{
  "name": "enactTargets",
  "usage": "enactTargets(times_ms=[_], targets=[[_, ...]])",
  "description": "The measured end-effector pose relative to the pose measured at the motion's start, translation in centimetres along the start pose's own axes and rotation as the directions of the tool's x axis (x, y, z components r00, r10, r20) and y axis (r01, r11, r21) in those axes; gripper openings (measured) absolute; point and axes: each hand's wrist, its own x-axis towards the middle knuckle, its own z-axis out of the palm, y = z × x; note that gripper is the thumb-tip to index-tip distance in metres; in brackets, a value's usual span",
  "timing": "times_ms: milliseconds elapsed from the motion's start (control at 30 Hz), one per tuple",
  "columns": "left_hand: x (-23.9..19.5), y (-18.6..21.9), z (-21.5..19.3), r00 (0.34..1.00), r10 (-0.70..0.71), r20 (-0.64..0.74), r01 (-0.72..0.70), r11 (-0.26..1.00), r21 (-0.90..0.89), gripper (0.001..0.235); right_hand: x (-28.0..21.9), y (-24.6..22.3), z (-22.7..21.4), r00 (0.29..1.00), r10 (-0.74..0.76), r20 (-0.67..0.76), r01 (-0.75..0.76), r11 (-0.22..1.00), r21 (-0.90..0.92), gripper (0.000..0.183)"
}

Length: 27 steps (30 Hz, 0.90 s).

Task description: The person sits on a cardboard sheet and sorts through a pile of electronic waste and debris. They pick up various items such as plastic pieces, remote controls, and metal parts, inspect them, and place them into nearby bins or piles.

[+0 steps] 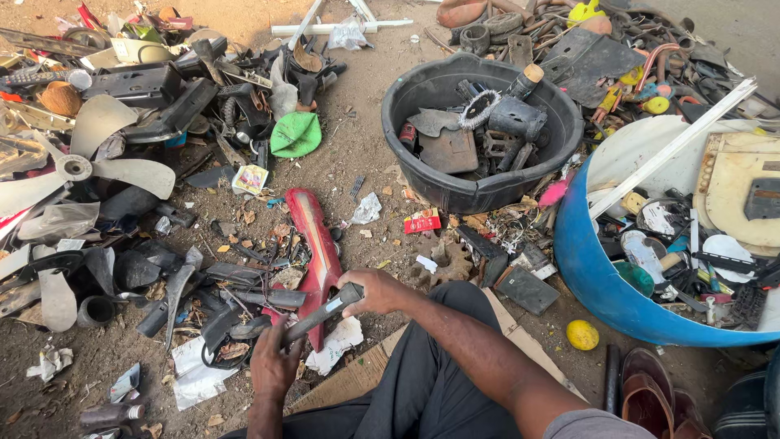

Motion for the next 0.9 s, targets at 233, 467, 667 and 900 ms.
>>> enactTargets(times_ms=[233,467,667,900], targets=[[0.1,-1.9,0.2,0.916,-0.399,-0.048,0.351,0.853,-0.386,0.024,0.2,1.4,-0.8,0.906,0.338,-0.254,-0.151,0.819,0.553,0.048],[0.1,-3.6,0.2,0.921,-0.387,-0.042,0.255,0.682,-0.685,0.024,1.8,2.5,0.7,0.831,0.556,-0.017,-0.177,0.293,0.940,0.033],[1.2,-2.6,0.8,0.859,-0.405,0.313,0.328,-0.034,-0.944,0.029,1.6,2.4,0.9,0.936,0.335,0.111,-0.190,0.214,0.958,0.044],[0.7,-1.4,0.1,0.780,-0.415,0.469,0.485,-0.073,-0.871,0.019,-0.1,-2.3,4.8,0.938,0.082,0.337,-0.094,0.995,0.021,0.077]])
